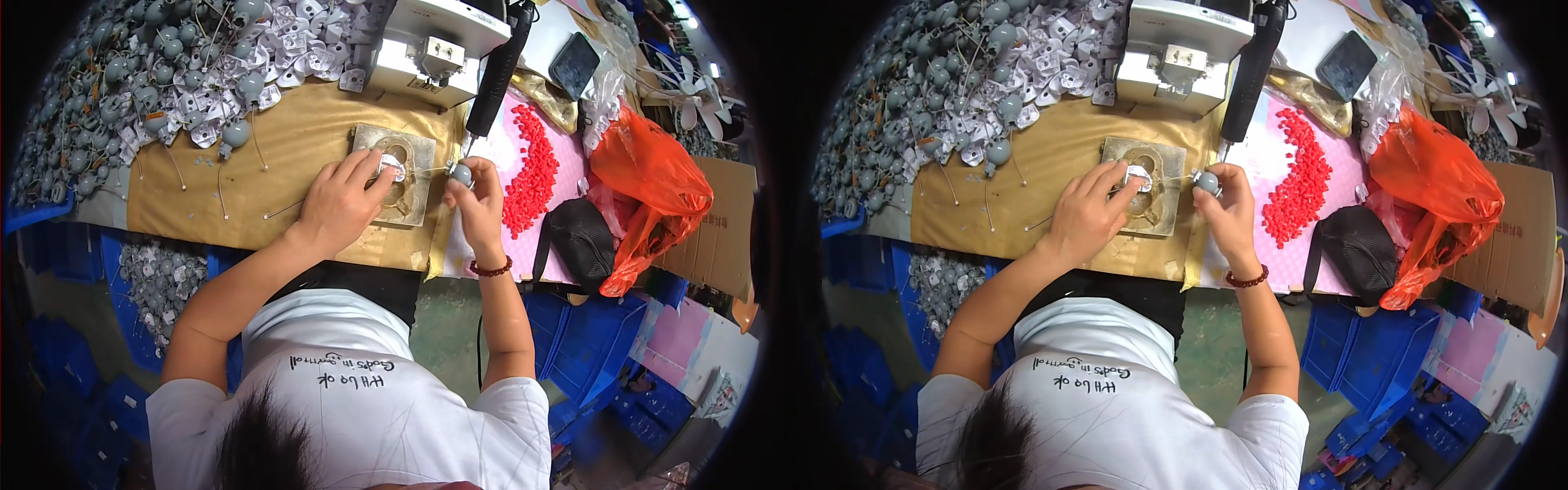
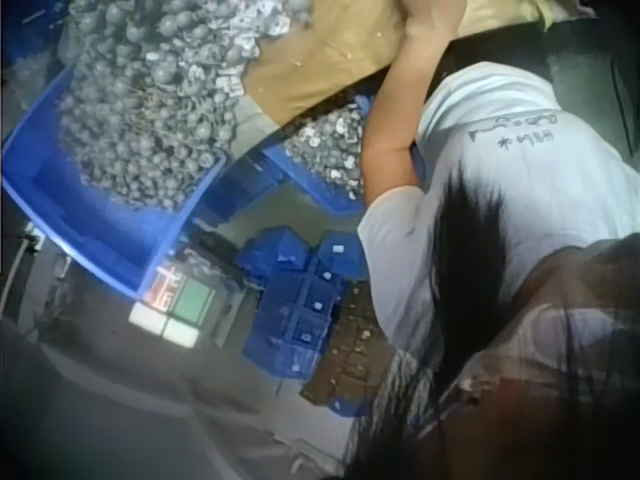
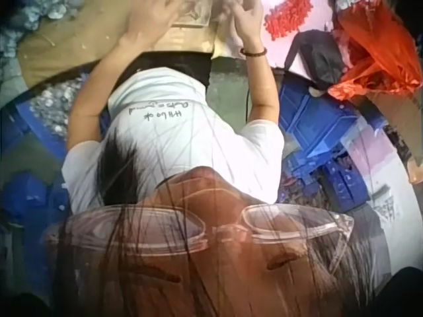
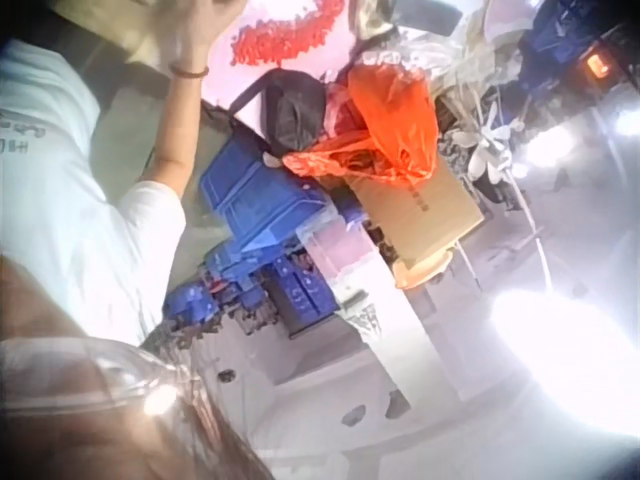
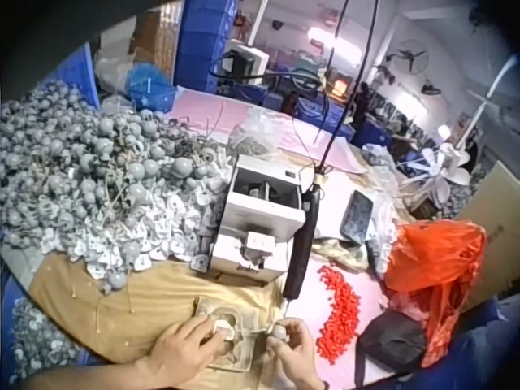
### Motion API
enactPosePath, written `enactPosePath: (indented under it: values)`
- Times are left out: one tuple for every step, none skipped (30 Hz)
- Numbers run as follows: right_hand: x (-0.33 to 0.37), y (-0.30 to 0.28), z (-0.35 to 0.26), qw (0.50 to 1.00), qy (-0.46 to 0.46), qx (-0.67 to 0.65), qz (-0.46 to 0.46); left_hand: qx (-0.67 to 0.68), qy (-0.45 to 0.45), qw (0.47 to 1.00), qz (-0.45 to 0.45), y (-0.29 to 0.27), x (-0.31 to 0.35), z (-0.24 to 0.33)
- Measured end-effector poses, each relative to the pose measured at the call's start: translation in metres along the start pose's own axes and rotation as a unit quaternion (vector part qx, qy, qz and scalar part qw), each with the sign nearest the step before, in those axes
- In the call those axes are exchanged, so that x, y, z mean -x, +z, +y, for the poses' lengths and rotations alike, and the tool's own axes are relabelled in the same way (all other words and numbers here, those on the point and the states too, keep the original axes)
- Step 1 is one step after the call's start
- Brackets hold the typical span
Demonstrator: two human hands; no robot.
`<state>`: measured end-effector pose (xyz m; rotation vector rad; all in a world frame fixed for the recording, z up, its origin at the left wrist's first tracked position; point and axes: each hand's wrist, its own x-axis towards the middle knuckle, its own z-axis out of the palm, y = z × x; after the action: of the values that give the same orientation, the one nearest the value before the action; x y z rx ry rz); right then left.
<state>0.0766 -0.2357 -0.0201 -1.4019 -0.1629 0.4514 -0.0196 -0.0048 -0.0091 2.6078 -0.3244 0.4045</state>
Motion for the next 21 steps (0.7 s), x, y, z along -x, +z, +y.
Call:
enactPosePath:
  values:
    - [-0.004, 0.003, 0.001, 0.993, 0.014, -0.118, -0.023, -0.001, 0.003, 1.0, 0.005, 0.0, 0.0, 0.0]
    - [-0.006, 0.008, -0.002, 0.987, 0.023, -0.16, -0.023, -0.003, 0.006, 1.0, 0.01, 0.0, 0.0, 0.0]
    - [-0.009, 0.016, -0.009, 0.978, 0.032, -0.204, -0.022, -0.006, 0.01, 1.0, 0.012, 0.001, 0.0, -0.001]
    - [-0.012, 0.025, -0.016, 0.968, 0.041, -0.247, -0.023, -0.009, 0.009, 1.0, 0.012, 0.001, 0.0, 0.0]
    - [-0.015, 0.031, -0.018, 0.964, 0.05, -0.262, -0.003, -0.012, 0.009, 1.0, 0.011, 0.002, 0.0, 0.0]
    - [-0.018, 0.029, -0.018, 0.96, 0.069, -0.27, -0.042, -0.015, 0.009, 1.0, 0.01, 0.001, 0.0, 0.001]
    - [-0.022, 0.025, -0.017, 0.954, 0.087, -0.276, -0.08, -0.016, 0.012, 1.0, 0.011, 0.001, 0.0, 0.001]
    - [-0.026, 0.023, -0.017, 0.946, 0.105, -0.282, -0.117, -0.016, 0.016, 1.0, 0.013, 0.0, -0.001, 0.001]
    - [-0.027, 0.026, -0.019, 0.953, 0.12, -0.248, -0.125, -0.016, 0.019, 1.0, 0.011, 0.0, 0.0, 0.001]
    - [-0.031, 0.027, -0.019, 0.967, 0.12, -0.188, -0.124, -0.018, 0.022, 0.999, 0.018, 0.0, 0.0, 0.001]
    - [-0.037, 0.027, -0.019, 0.977, 0.12, -0.127, -0.122, -0.019, 0.026, 0.999, 0.024, 0.0, 0.0, 0.0]
    - [-0.039, 0.028, -0.02, 0.983, 0.119, -0.066, -0.119, -0.02, 0.029, 0.999, 0.03, 0.0, -0.001, -0.001]
    - [-0.039, 0.035, -0.022, 0.991, 0.077, 0.053, -0.09, -0.014, 0.031, 0.999, 0.03, -0.001, 0.0, -0.002]
    - [-0.039, 0.038, -0.021, 0.985, 0.029, 0.143, -0.09, -0.008, 0.034, 0.999, 0.03, -0.001, 0.0, -0.004]
    - [-0.04, 0.04, -0.021, 0.968, -0.019, 0.232, -0.088, -0.002, 0.037, 0.999, 0.03, -0.002, 0.0, -0.005]
    - [-0.04, 0.043, -0.021, 0.942, -0.067, 0.319, -0.085, 0.0, 0.036, 0.999, 0.031, -0.003, 0.0, -0.005]
    - [-0.038, 0.048, -0.023, 0.934, -0.086, 0.335, -0.093, 0.002, 0.036, 0.999, 0.032, -0.004, 0.0, -0.006]
    - [-0.037, 0.049, -0.023, 0.925, -0.096, 0.356, -0.091, 0.006, 0.036, 0.999, 0.033, -0.003, 0.0, -0.006]
    - [-0.037, 0.051, -0.023, 0.915, -0.106, 0.378, -0.089, 0.006, 0.036, 0.999, 0.034, -0.004, 0.0, -0.006]
    - [-0.038, 0.052, -0.022, 0.906, -0.115, 0.399, -0.087, 0.005, 0.036, 0.999, 0.034, -0.004, 0.0, -0.006]
    - [-0.037, 0.053, -0.02, 0.895, -0.127, 0.419, -0.082, 0.006, 0.036, 0.999, 0.036, -0.004, -0.001, -0.006]
